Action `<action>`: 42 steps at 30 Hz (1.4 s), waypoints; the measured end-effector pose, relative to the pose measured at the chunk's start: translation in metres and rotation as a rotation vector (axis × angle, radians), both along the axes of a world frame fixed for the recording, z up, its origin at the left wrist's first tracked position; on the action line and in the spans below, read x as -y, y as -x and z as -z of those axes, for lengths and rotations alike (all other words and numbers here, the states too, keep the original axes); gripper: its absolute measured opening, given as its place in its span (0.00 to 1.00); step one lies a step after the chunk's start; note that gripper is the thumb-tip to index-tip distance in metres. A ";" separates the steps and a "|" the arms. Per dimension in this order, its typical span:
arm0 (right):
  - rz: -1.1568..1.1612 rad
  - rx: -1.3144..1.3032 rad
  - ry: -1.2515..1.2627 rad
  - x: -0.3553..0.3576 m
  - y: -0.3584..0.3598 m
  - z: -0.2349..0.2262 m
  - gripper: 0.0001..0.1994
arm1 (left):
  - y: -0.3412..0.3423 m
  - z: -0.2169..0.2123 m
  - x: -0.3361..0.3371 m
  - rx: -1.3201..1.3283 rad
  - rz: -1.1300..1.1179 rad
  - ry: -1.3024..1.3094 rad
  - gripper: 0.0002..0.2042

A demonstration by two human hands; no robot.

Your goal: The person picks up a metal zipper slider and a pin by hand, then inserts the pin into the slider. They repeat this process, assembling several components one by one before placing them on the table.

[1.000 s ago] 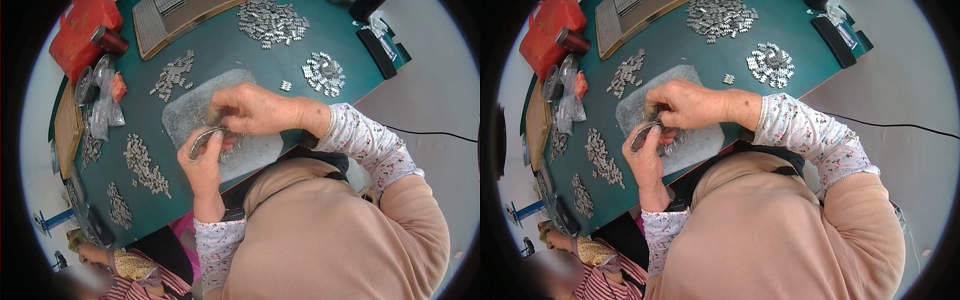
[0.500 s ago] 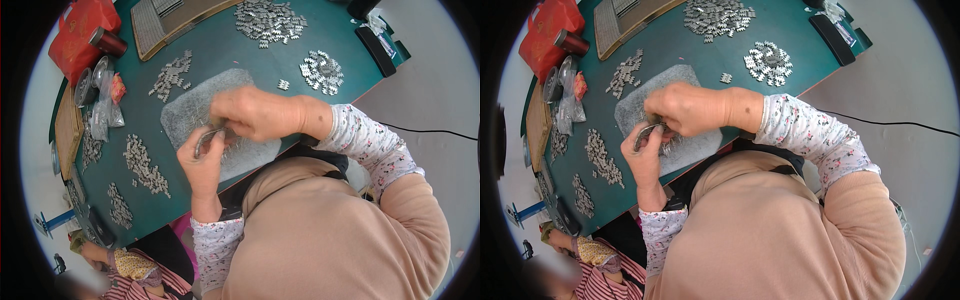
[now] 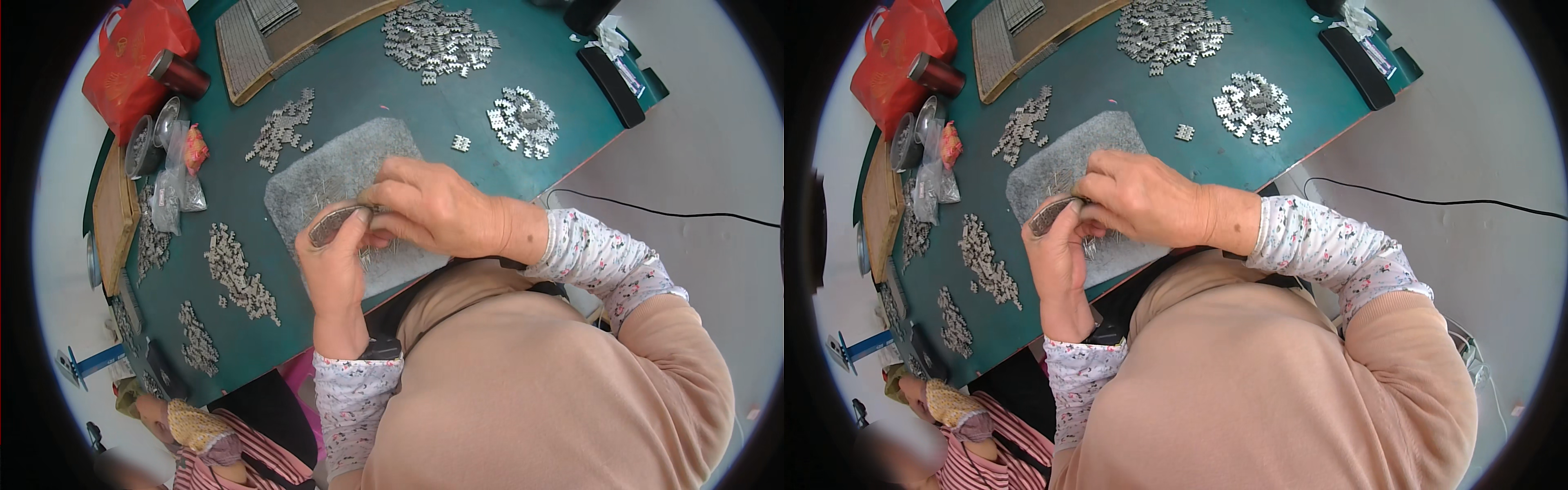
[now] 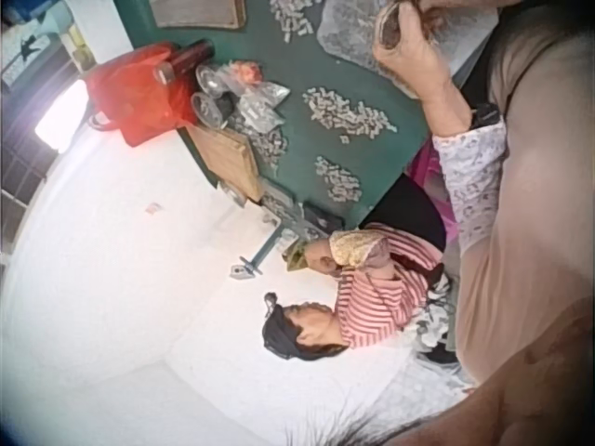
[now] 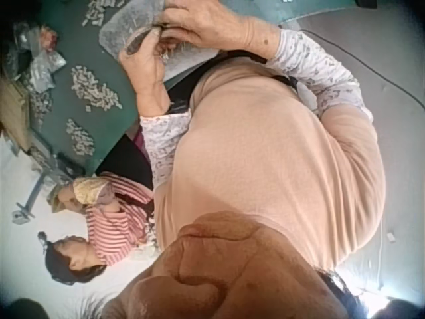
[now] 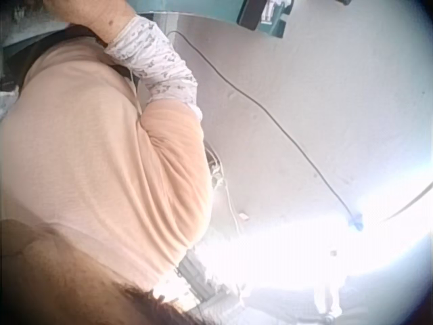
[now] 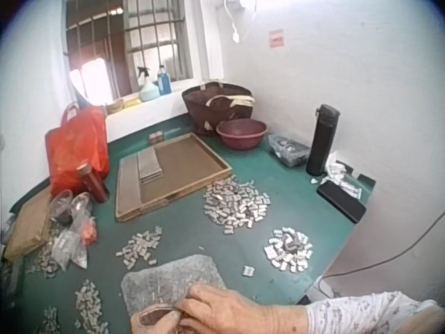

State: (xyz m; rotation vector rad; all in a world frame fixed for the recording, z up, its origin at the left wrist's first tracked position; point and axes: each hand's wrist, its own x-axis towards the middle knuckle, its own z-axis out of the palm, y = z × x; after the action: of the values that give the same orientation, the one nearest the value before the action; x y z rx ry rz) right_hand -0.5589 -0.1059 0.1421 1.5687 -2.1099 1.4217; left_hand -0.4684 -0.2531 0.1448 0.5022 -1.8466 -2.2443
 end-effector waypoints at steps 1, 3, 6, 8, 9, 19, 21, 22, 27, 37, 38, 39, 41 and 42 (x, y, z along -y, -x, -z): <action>0.026 -0.065 0.009 0.000 -0.002 -0.001 0.15 | 0.001 0.001 0.000 -0.024 -0.028 -0.148 0.06; 0.058 -0.096 -0.011 -0.001 -0.005 -0.001 0.16 | 0.003 0.007 0.000 -0.041 -0.057 -0.298 0.06; 0.108 -0.168 -0.035 -0.001 -0.001 0.006 0.16 | 0.006 0.007 -0.009 -0.021 -0.092 -0.293 0.06; 0.127 -0.210 -0.036 -0.002 0.003 0.007 0.15 | 0.007 0.003 -0.012 0.001 -0.109 -0.270 0.06; 0.101 -0.162 -0.031 -0.003 0.005 0.005 0.15 | 0.007 0.000 -0.012 0.023 -0.128 -0.249 0.06; -0.042 0.205 0.030 -0.013 0.013 -0.005 0.14 | -0.003 -0.005 -0.009 -0.102 0.049 -0.313 0.10; -0.041 0.219 0.023 -0.016 0.014 -0.006 0.14 | -0.002 -0.002 -0.013 -0.141 0.044 -0.350 0.09; -0.040 0.235 0.015 -0.018 0.014 -0.006 0.14 | -0.001 -0.001 -0.016 -0.143 0.045 -0.348 0.09; -0.028 0.305 0.087 -0.024 0.011 -0.003 0.13 | 0.007 -0.001 -0.030 -0.085 -0.070 -0.302 0.09; 0.310 0.283 0.019 -0.081 0.052 -0.020 0.07 | 0.015 0.006 -0.045 -0.012 -0.158 -0.265 0.14; 0.370 0.235 -0.022 -0.088 0.056 -0.022 0.07 | 0.016 0.008 -0.045 -0.013 -0.154 -0.272 0.14; 0.373 0.232 -0.029 -0.092 0.060 -0.020 0.07 | 0.016 0.009 -0.045 -0.028 -0.149 -0.284 0.16; 0.460 0.023 -0.125 -0.098 0.064 -0.010 0.05 | 0.015 0.010 -0.045 -0.017 -0.161 -0.269 0.21; 0.460 0.021 -0.127 -0.100 0.063 -0.006 0.05 | 0.014 0.009 -0.046 -0.018 -0.160 -0.272 0.21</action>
State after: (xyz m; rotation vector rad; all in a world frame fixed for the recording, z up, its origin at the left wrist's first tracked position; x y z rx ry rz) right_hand -0.6224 -0.0059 0.1481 1.0037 -2.4060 1.1673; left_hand -0.4822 -0.2073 0.1361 0.6456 -1.4425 -2.3901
